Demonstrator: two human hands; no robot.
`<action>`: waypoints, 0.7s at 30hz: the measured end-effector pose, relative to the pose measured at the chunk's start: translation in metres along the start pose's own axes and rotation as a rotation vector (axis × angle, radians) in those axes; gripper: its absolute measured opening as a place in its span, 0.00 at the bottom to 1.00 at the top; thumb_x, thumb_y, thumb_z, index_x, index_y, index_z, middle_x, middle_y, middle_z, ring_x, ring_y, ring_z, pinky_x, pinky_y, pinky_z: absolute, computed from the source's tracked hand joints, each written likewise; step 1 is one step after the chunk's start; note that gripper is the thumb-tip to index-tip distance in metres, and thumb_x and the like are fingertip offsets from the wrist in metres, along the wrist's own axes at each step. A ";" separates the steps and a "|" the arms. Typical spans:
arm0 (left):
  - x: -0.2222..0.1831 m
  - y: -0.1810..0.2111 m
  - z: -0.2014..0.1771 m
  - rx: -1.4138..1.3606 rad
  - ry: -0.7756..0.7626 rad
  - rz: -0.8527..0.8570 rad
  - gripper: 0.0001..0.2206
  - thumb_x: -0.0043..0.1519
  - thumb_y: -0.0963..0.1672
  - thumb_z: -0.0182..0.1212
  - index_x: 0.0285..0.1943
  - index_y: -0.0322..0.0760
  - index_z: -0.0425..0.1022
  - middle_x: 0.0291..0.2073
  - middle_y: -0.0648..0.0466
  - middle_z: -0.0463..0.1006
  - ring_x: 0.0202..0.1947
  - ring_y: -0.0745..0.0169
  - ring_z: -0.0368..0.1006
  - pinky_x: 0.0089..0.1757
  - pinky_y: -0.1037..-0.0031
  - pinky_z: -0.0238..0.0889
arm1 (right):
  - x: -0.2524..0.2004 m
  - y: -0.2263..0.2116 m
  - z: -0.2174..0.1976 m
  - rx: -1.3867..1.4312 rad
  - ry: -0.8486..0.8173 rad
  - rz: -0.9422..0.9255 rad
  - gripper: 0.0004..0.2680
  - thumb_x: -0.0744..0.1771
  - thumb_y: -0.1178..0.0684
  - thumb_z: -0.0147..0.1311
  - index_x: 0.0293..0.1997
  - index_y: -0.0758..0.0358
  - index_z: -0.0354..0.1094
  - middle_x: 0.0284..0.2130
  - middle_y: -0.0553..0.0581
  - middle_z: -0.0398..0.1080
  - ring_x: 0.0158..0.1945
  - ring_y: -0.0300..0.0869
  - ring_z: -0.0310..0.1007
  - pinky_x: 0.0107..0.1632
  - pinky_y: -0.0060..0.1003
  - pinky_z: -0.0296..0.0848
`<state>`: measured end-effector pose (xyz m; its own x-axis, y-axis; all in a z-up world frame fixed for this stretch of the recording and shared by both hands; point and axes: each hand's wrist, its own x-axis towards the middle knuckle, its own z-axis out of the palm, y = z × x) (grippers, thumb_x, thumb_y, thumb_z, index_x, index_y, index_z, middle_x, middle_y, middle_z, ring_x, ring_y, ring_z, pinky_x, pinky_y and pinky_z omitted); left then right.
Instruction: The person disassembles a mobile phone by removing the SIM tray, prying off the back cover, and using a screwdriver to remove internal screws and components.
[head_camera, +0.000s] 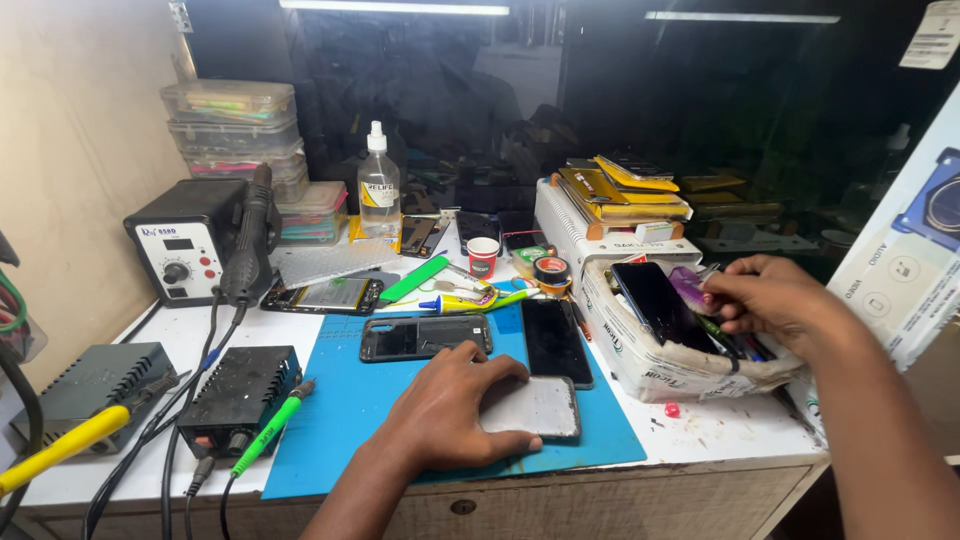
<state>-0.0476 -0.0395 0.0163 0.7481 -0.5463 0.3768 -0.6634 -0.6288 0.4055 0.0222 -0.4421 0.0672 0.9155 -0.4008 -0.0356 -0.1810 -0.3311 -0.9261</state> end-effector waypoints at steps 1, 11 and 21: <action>0.000 0.000 0.000 -0.004 -0.019 -0.012 0.32 0.42 0.60 0.72 0.53 0.49 0.79 0.43 0.42 0.74 0.51 0.42 0.69 0.48 0.57 0.64 | -0.005 -0.001 -0.001 0.014 -0.001 -0.003 0.08 0.67 0.57 0.58 0.47 0.70 0.67 0.29 0.63 0.74 0.26 0.38 0.71 0.30 0.32 0.75; 0.010 -0.005 0.009 0.012 -0.091 0.091 0.33 0.48 0.61 0.67 0.60 0.46 0.76 0.42 0.40 0.75 0.49 0.42 0.66 0.49 0.57 0.60 | -0.001 0.012 0.008 0.722 -0.058 -0.045 0.05 0.69 0.60 0.55 0.42 0.75 0.69 0.37 0.62 0.74 0.34 0.34 0.77 0.39 0.24 0.78; 0.015 -0.001 0.017 0.025 -0.041 0.133 0.31 0.51 0.60 0.65 0.56 0.41 0.77 0.42 0.42 0.78 0.51 0.44 0.67 0.48 0.59 0.60 | -0.026 -0.007 0.011 1.437 -0.073 0.062 0.11 0.70 0.63 0.50 0.52 0.87 0.54 0.58 0.84 0.64 0.57 0.49 0.80 0.44 0.25 0.79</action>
